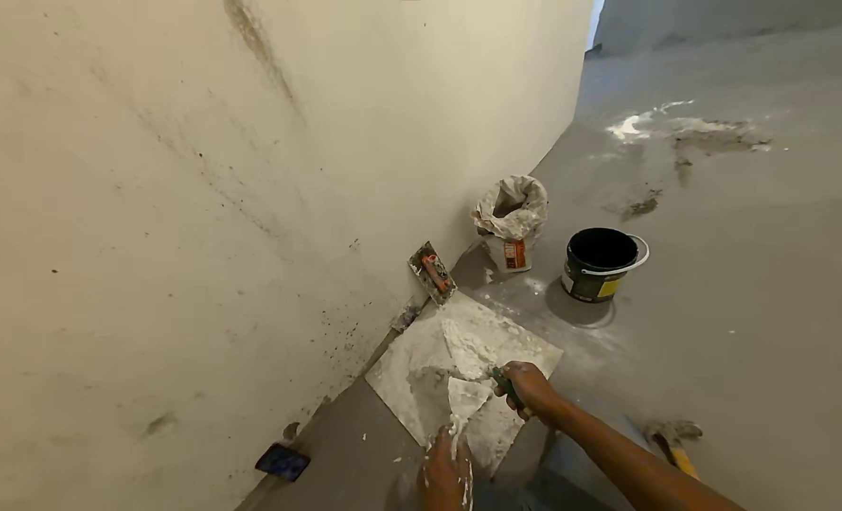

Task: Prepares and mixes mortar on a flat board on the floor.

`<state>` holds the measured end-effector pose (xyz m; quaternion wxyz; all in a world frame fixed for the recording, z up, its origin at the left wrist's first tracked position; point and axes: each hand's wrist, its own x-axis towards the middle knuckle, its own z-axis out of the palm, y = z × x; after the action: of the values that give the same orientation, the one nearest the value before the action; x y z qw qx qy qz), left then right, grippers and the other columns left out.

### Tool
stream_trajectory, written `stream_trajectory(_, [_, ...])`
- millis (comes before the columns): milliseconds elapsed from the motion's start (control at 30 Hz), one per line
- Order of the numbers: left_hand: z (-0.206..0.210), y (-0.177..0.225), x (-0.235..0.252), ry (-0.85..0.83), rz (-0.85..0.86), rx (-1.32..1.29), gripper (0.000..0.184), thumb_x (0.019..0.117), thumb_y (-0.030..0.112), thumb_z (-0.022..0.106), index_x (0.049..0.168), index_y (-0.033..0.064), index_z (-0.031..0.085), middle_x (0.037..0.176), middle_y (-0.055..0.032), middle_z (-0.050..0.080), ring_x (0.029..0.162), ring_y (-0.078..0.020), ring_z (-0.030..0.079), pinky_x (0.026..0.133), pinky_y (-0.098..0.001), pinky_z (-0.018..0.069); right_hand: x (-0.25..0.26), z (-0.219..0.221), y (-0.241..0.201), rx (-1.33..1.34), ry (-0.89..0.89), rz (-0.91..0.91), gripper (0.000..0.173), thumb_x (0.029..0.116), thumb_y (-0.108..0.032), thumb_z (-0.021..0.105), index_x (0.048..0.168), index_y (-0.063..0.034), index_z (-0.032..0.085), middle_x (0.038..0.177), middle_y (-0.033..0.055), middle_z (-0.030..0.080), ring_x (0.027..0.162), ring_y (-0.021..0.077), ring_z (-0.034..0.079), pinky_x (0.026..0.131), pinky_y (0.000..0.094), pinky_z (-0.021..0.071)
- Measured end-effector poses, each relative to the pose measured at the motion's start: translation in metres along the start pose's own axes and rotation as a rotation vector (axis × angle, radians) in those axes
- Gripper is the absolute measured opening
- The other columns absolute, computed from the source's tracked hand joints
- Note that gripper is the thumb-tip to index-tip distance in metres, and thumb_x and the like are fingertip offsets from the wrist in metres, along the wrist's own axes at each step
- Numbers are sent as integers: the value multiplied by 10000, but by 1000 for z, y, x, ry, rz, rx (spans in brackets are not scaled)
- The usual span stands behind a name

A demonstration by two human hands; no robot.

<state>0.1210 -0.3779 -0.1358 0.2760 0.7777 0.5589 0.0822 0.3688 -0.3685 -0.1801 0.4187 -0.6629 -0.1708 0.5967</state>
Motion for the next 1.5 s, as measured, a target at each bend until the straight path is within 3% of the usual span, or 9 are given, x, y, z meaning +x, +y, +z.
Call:
stream_trajectory(367, [17,5,7,141,-31,28,437,1032,340,557,1326,29,648,1174,-194,715,1051,-354,711,919,-548,564,-20,12,-11,-128,-44,-48,302,1106,-298,388,1227,-76,553,874,81,690,486,152,565,430,295,472])
stream_trajectory(700, [25,1,71,150,51,38,448,1039,321,552,1364,20,620,1226,-201,701,1093,-350,703,958,-528,556,-54,11,-4,-284,-65,-96,316,1092,-329,419,1139,-63,582,818,83,663,511,172,574,480,333,499])
stream_trajectory(767, [24,5,95,96,27,68,469,1052,349,522,1396,39,597,1290,-191,676,1153,-347,678,999,-532,533,-57,4,2,-352,-46,-102,340,1084,-338,429,1124,-50,606,828,93,667,569,194,607,539,368,529])
stream_trajectory(900, [11,4,147,4,-53,138,484,1060,385,492,1413,63,566,1278,-194,672,1180,-360,655,1012,-550,514,-77,-1,13,-587,40,-133,398,1072,-353,446,1141,-24,660,936,149,685,853,293,687,809,509,563])
stream_trajectory(1067, [-4,2,161,-113,-58,299,453,1057,397,478,1390,111,590,1273,-175,666,1169,-343,656,976,-532,536,-88,16,16,-874,244,-321,435,1067,-370,426,1294,-59,627,1121,143,711,989,310,720,865,520,587])
stream_trajectory(1133, [-9,9,150,-173,-22,329,461,1064,401,465,1406,114,579,1316,-172,648,1192,-345,646,996,-535,525,-74,27,10,-978,194,-346,478,1082,-371,388,1400,-66,572,1277,160,669,1094,330,701,921,529,574])
stream_trajectory(1233, [-14,9,127,-200,24,326,478,1063,396,466,1423,101,574,1359,-163,633,1233,-330,628,1038,-521,504,-21,35,4,-1009,112,-312,480,1092,-367,369,1421,-60,537,1311,200,641,1143,379,677,948,581,554])
stream_trajectory(1400, [-18,-35,87,-75,-45,201,437,1037,368,535,1365,91,622,1238,-158,697,1127,-323,684,985,-526,538,59,13,9,-701,71,-224,416,1064,-368,449,1164,-22,658,1020,171,695,970,313,695,887,532,560])
stream_trajectory(1500, [-15,-45,64,-15,-78,88,423,1022,357,572,1331,77,645,1191,-158,715,1092,-323,698,975,-532,540,49,11,8,-397,30,-152,393,1070,-382,477,1173,-37,634,924,101,710,624,194,644,586,378,553])
